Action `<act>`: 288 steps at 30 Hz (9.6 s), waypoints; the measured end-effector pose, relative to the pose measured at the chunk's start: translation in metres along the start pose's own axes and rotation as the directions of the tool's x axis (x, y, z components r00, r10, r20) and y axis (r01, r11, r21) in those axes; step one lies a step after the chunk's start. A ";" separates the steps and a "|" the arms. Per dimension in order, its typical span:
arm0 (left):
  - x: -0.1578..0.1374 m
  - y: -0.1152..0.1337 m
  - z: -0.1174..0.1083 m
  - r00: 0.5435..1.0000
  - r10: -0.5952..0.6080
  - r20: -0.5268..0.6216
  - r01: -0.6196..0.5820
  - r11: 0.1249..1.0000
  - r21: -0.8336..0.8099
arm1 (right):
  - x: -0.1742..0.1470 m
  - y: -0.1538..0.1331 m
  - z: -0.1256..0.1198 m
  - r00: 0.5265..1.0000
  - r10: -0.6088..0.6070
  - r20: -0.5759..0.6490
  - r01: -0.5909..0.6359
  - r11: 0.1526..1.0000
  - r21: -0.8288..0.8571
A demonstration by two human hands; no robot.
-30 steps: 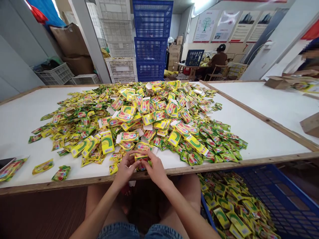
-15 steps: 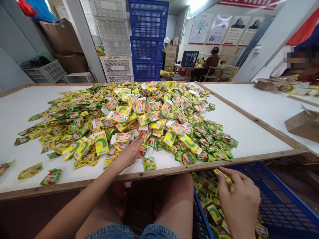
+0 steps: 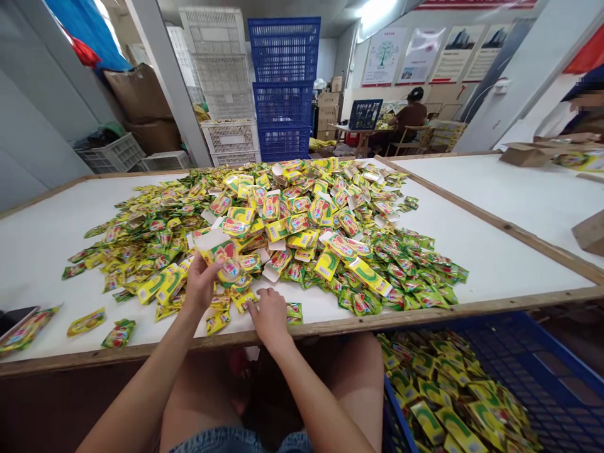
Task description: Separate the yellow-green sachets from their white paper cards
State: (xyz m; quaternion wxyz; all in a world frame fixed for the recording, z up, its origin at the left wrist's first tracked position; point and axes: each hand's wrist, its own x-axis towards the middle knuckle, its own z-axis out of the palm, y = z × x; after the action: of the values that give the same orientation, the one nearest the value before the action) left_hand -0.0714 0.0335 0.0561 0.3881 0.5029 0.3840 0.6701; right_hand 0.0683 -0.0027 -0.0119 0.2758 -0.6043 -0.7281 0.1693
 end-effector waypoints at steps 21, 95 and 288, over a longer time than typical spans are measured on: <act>-0.070 -0.034 0.000 0.777 -0.597 0.200 0.587 0.802 0.111 | -0.004 0.090 -0.055 0.970 0.237 0.055 -0.238 0.971 0.025; -0.079 -0.054 0.038 0.942 -0.277 0.189 0.304 0.945 -0.126 | -0.006 0.045 -0.044 0.983 -0.117 -0.142 0.177 0.813 0.555; -0.064 -0.061 0.043 0.740 -0.462 0.489 0.507 0.861 0.045 | 0.026 0.002 -0.096 0.837 -0.532 0.126 0.540 0.841 -0.036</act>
State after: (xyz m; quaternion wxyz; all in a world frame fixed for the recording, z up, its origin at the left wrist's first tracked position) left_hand -0.0090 0.0059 -0.0148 0.6546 0.5183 0.3610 0.4154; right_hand 0.1249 0.0143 0.0679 0.2499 -0.3751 -0.8878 0.0932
